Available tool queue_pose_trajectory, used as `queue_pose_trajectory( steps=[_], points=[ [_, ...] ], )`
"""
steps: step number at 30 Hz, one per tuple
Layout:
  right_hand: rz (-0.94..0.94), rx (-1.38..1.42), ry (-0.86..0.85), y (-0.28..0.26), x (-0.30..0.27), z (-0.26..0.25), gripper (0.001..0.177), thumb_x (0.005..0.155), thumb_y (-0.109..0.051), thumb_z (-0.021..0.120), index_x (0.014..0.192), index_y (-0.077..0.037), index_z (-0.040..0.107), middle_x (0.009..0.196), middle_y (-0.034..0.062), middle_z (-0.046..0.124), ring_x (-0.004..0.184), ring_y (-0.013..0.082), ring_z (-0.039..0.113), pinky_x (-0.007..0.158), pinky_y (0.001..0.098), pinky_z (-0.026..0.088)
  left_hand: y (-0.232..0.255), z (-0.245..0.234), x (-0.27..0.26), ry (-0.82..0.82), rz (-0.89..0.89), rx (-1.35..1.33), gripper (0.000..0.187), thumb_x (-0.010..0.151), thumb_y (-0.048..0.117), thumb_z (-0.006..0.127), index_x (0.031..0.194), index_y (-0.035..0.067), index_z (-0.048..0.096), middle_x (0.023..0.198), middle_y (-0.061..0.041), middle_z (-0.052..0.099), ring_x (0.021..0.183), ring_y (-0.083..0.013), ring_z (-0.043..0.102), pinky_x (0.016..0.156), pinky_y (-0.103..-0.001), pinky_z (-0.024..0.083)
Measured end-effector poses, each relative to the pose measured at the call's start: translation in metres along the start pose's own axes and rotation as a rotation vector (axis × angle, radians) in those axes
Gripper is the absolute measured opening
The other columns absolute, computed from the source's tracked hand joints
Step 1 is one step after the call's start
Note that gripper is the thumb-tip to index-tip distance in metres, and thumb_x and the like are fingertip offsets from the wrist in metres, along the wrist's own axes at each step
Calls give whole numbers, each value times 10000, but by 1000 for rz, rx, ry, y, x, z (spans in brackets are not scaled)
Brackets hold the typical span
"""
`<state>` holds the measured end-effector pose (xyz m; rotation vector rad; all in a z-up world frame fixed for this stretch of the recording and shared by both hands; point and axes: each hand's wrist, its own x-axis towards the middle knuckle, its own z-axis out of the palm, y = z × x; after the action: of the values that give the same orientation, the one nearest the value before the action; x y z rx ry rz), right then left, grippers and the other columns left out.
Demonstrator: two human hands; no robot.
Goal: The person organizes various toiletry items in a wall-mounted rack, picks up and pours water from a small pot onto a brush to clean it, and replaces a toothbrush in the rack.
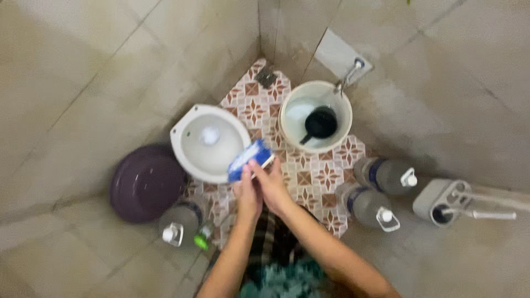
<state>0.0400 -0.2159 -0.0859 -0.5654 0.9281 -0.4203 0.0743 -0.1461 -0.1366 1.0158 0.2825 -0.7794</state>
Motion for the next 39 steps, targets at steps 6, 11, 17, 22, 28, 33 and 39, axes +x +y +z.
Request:
queue_pose_trajectory(
  steps=[6, 11, 17, 22, 28, 33, 39],
  points=[
    [61, -395, -269, -6, 96, -57, 429, 999, -254, 690, 1333, -35, 534, 1210, 110, 617, 1106, 178, 586, 953, 351, 500, -14, -18, 115, -216, -34, -367, 596, 1205, 507, 469, 1387, -60, 509, 1255, -224, 636, 1117, -365, 634, 991, -516, 501],
    [372, -99, 72, 33, 232, -206, 293, 981, -247, 577, 1150, -15, 635, 1039, 95, 710, 923, 192, 660, 800, 332, 571, -28, -8, 192, -109, -158, -285, 660, 1001, 459, 379, 1454, -22, 391, 1419, -242, 563, 1329, -368, 589, 1170, -494, 458],
    [407, 271, 564, 151, 405, -437, 100, 990, -48, 598, 1003, 50, 607, 995, 151, 641, 894, 242, 659, 901, 324, 595, -117, -60, 257, -152, -274, -308, 957, 977, 701, 376, 1493, -106, 398, 1485, -290, 510, 1435, -390, 484, 1259, -481, 306],
    [440, 19, 737, 223, 443, -512, 191, 971, -154, 647, 1040, 22, 617, 998, 144, 660, 891, 239, 663, 853, 353, 576, -186, -95, 290, -151, -453, -646, 687, 969, 619, 497, 1217, -22, 519, 1541, -251, 490, 1467, -385, 450, 1225, -536, 344],
    [423, -223, 800, 249, 455, -502, 311, 947, -282, 706, 1084, -13, 629, 1001, 135, 683, 887, 236, 669, 796, 388, 554, -225, -110, 312, -166, -479, -621, 562, 956, 445, 606, 1213, -48, 525, 1575, -290, 439, 1468, -385, 457, 1262, -482, 381],
    [249, -789, 789, 216, 468, -455, 413, 928, -388, 756, 1120, -41, 639, 1004, 128, 702, 884, 232, 674, 748, 417, 535, -230, -101, 305, -155, -596, -571, 612, 865, 367, 657, 1325, -8, 507, 1635, -207, 403, 1440, -310, 450, 1204, -463, 381],
    [124, -1600, 525, 185, 460, -463, 453, 958, -366, 704, 1107, 46, 589, 797, 180, 704, 681, 316, 718, 621, 441, 578, -225, -76, 305, -251, -566, -527, 810, 834, 377, 661, 1512, 10, 413, 1644, -202, 361, 1476, -302, 425, 1216, -487, 362]
  ],
)
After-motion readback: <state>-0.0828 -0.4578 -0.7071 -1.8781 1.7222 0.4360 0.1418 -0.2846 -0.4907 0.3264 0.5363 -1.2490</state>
